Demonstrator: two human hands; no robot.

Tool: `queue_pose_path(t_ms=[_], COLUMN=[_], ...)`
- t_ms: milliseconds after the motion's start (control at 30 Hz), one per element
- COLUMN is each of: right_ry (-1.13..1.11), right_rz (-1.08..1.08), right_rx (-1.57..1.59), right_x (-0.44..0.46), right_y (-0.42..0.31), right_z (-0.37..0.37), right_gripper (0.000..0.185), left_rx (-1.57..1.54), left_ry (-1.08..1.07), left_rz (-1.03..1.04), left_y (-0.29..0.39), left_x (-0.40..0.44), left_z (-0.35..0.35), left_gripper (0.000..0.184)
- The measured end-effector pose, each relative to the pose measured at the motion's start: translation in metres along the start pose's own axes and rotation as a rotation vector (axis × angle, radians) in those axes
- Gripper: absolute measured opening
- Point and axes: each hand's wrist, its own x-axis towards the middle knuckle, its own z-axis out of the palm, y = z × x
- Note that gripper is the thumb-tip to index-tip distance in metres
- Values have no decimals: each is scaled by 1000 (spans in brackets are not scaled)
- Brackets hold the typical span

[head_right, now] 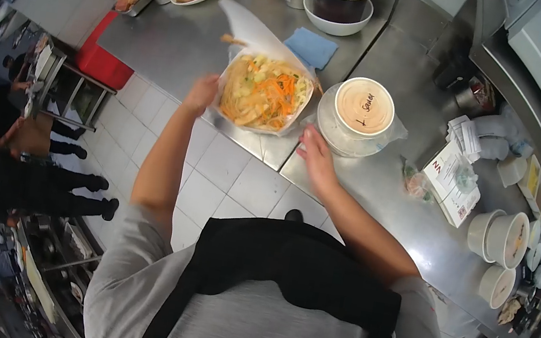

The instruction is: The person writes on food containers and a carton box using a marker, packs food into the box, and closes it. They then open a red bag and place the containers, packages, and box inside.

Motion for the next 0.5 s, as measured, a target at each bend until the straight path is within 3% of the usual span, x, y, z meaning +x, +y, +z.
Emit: queue_pose_path(t_ms=[100, 200, 333, 367, 500], right_ry=[-110, -12, -125, -111, -144], right_rz=[-10, -47, 157, 187, 171], right_rx=[56, 3, 18, -39, -197], right_x=[29, 68, 85, 95, 77], right_y=[-13, -4, -30, -20, -33], right_z=[25, 34, 52, 52, 64], right_gripper=[59, 61, 64, 66, 64], left_rx=[-205, -419, -1012, -1065, -920], left_ry=[142, 351, 303, 207, 121], left_rz=[5, -128, -211, -240, -270], left_y=[-57, -31, -38, -34, -35], left_x=[-30, -91, -105, -105, -112], left_z=[8, 33, 45, 43, 31], left_gripper=[26, 25, 33, 44, 53])
